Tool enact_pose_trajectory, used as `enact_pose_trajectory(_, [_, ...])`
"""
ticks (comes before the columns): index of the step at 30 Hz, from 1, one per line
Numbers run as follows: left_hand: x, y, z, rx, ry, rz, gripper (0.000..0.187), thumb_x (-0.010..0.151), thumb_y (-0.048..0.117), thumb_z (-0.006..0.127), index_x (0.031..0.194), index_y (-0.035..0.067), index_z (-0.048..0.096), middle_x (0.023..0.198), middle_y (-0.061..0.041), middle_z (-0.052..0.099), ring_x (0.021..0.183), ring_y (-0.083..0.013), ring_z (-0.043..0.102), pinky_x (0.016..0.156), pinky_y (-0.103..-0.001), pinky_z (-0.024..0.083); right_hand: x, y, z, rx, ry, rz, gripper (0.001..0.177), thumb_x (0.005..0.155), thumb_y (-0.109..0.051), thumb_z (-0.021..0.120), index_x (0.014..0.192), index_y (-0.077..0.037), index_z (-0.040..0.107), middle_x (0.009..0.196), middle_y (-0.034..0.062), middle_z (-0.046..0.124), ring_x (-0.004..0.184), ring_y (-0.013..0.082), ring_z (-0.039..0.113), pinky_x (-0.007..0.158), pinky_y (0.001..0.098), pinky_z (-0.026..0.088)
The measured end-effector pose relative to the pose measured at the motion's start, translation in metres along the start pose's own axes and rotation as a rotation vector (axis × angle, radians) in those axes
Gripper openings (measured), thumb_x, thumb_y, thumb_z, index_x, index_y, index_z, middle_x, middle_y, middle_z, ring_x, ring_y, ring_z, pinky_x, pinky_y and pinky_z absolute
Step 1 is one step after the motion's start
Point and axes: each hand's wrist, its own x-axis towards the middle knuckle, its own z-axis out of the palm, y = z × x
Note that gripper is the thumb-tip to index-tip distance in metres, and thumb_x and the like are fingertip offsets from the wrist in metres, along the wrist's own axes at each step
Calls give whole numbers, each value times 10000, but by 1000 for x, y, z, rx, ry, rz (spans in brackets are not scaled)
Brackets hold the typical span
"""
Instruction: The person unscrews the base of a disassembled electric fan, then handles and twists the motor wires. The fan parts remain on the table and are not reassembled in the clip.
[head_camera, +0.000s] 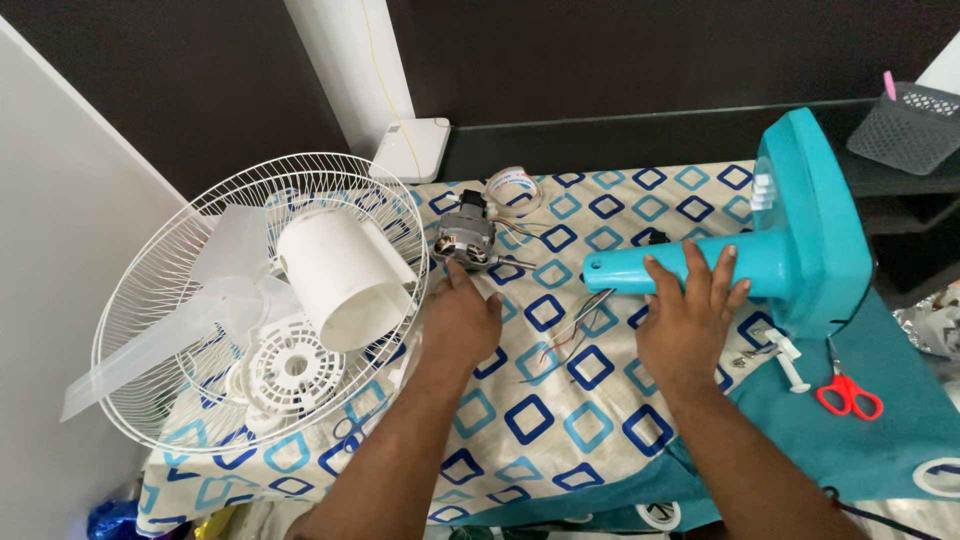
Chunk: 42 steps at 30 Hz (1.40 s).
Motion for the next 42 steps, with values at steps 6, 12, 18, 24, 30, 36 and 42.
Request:
enact_pose_trajectory(6, [25, -17, 37, -226, 195, 77, 424, 971, 230, 610, 1208, -120, 571, 1119, -338, 667, 1048, -475, 656, 922, -505, 520, 1, -3, -2, -23, 9, -9, 542, 867, -106, 776, 1394, -163, 662, 1621, 175, 392, 1605, 464, 133, 1240, 724, 55])
enact_pose_trajectory(12, [23, -13, 38, -380, 241, -108, 275, 981, 243, 561, 999, 3, 695, 914, -251, 727, 891, -457, 690, 783, -529, 527, 2, -4, -6, 63, 38, -21, 594, 793, -204, 843, 1356, -146, 663, 1590, 172, 409, 1585, 461, 147, 1239, 714, 59])
enact_pose_trajectory(18, [7, -3, 24, -452, 267, -139, 327, 1012, 267, 546, 940, -10, 704, 842, -227, 720, 784, -395, 692, 708, -488, 510, 2, -4, -5, -6, 15, 4, 579, 808, -166, 832, 1360, -155, 659, 1592, 169, 415, 1588, 453, 159, 1244, 693, 50])
enact_pose_trajectory(24, [-27, 2, 30, -870, 164, -283, 305, 1021, 233, 527, 1020, -26, 689, 745, -120, 675, 584, -194, 599, 526, -368, 469, 2, -4, -5, 8, 25, 30, 552, 824, -150, 820, 1351, -159, 658, 1597, 149, 407, 1597, 441, 144, 1248, 691, 48])
enact_pose_trajectory(30, [-59, 2, 33, -863, 196, -214, 296, 1000, 150, 459, 1139, 22, 687, 735, -82, 668, 564, -139, 625, 536, -313, 502, 3, -5, -5, -32, -13, 41, 558, 817, -167, 823, 1349, -154, 656, 1574, 153, 410, 1584, 428, 152, 1242, 690, 53])
enact_pose_trajectory(36, [-89, 3, 25, -887, 136, -219, 283, 986, 125, 472, 1138, 22, 687, 724, -69, 645, 520, -138, 584, 494, -312, 485, 1, -5, -5, -42, 4, 40, 578, 817, -148, 830, 1365, -161, 650, 1591, 143, 405, 1595, 419, 152, 1251, 689, 63])
enact_pose_trajectory(42, [-108, -7, 22, -881, 94, -218, 289, 994, 123, 463, 1163, 11, 669, 666, -78, 630, 484, -137, 563, 474, -305, 467, -1, -1, 0, -31, 31, 52, 576, 821, -140, 837, 1364, -140, 645, 1599, 150, 384, 1605, 439, 134, 1256, 706, 54])
